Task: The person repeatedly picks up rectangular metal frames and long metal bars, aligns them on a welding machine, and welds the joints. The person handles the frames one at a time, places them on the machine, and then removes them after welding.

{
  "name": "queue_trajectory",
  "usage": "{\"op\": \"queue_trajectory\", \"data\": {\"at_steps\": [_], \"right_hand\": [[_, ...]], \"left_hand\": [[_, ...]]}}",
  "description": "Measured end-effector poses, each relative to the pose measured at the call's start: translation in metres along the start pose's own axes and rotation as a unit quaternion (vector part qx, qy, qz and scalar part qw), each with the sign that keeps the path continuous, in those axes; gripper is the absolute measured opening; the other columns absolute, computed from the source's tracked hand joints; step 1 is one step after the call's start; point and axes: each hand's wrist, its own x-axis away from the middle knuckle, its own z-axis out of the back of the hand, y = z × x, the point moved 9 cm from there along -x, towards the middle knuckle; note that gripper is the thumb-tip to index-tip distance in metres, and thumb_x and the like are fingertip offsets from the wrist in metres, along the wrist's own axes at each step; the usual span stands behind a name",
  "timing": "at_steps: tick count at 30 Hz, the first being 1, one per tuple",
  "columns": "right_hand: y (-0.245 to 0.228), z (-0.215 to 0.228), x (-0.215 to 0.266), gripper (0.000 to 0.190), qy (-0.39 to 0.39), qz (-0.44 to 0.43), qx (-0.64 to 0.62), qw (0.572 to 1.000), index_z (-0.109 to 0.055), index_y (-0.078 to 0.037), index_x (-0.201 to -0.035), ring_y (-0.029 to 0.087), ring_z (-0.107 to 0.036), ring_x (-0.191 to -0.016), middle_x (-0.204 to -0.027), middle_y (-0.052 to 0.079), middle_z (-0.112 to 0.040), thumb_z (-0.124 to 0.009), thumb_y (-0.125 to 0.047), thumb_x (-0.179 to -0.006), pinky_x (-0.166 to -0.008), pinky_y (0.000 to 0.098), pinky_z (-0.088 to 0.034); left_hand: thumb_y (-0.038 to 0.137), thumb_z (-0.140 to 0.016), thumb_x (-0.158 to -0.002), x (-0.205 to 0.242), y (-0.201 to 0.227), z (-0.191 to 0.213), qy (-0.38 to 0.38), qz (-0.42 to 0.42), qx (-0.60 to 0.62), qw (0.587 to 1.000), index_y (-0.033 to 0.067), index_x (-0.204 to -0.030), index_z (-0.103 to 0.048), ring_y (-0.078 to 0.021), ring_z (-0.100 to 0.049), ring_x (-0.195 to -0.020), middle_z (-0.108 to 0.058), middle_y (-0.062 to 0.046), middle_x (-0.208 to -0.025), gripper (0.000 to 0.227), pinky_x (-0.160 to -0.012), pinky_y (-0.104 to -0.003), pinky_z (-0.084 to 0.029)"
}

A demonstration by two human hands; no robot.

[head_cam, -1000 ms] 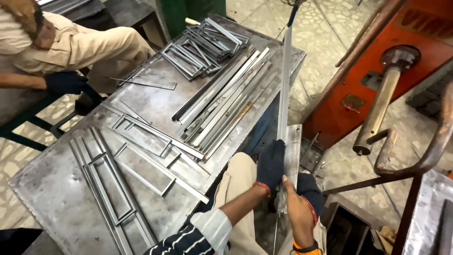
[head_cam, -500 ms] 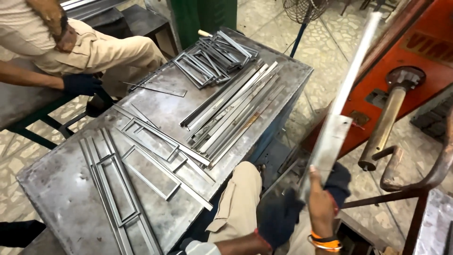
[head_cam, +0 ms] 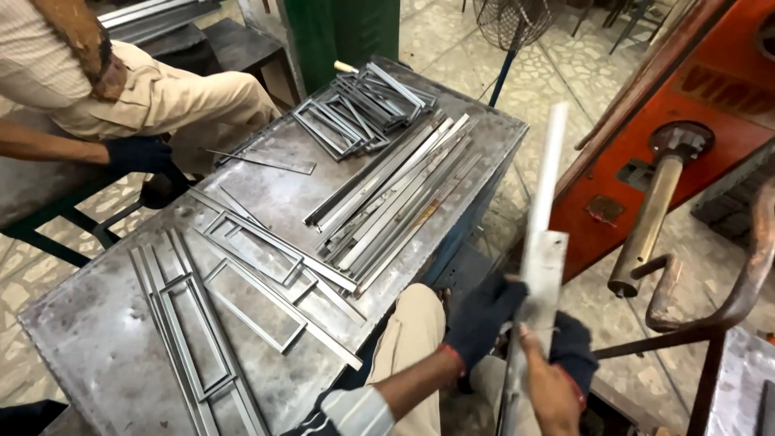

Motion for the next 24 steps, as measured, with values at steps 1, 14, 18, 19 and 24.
{"op": "queue_trajectory", "data": {"at_steps": [1,14,18,19,24], "right_hand": [[-0.001,-0.007,-0.003,0.071,0.000,0.005,-0.001,1.000,-0.066,0.002,-0.133,0.031,-0.063,-0.111,-0.119,0.025,-0.072,-0.057,-0.060,-0.100,-0.102,0.0381,-0.042],[0.063,-0.077,0.002,0.050,-0.137,0.227,-0.230,0.937,-0.059,-0.004,-0.139,0.018,-0.062,-0.120,-0.128,0.011,-0.069,-0.064,-0.026,-0.094,-0.102,0.0311,-0.041],[0.157,-0.097,-0.025,0.040,-0.056,0.404,-0.167,0.898,-0.060,-0.002,-0.138,0.016,-0.062,-0.121,-0.130,0.011,-0.067,-0.054,-0.025,-0.106,-0.106,0.0291,-0.041],[0.191,-0.109,-0.034,0.038,-0.034,0.445,-0.150,0.882,-0.060,-0.001,-0.137,0.015,-0.062,-0.121,-0.130,0.011,-0.067,-0.051,-0.025,-0.109,-0.107,0.0286,-0.041],[0.229,-0.193,-0.005,0.037,0.017,0.549,0.037,0.835,-0.055,0.000,-0.138,0.012,-0.055,-0.109,-0.121,0.008,-0.060,-0.042,-0.024,-0.113,-0.100,0.0255,-0.038]], "left_hand": [[0.038,-0.058,-0.104,-0.007,0.003,-0.003,0.002,-0.004,-0.001,1.000,-0.0004,-0.123,-0.068,-0.0257,-0.067,-0.095,-0.072,-0.018,-0.105,0.044,-0.084,-0.038,-0.051],[0.055,-0.051,-0.100,-0.036,-0.088,0.054,0.136,0.170,0.007,0.976,-0.0049,-0.106,-0.072,-0.0243,-0.066,-0.084,-0.072,-0.021,-0.092,0.063,-0.081,-0.040,-0.048],[0.055,-0.054,-0.098,-0.037,-0.102,0.049,0.148,0.207,0.097,0.962,-0.0026,-0.109,-0.073,-0.0227,-0.061,-0.085,-0.074,-0.016,-0.099,0.062,-0.083,-0.040,-0.049],[0.055,-0.054,-0.098,-0.037,-0.106,0.046,0.143,0.210,0.097,0.962,-0.0026,-0.109,-0.073,-0.0227,-0.061,-0.085,-0.074,-0.016,-0.099,0.062,-0.083,-0.040,-0.049],[0.057,-0.049,-0.100,-0.047,-0.121,0.030,0.103,0.198,0.062,0.973,-0.0032,-0.113,-0.072,-0.0207,-0.065,-0.091,-0.075,-0.014,-0.103,0.066,-0.087,-0.036,-0.049]]}}
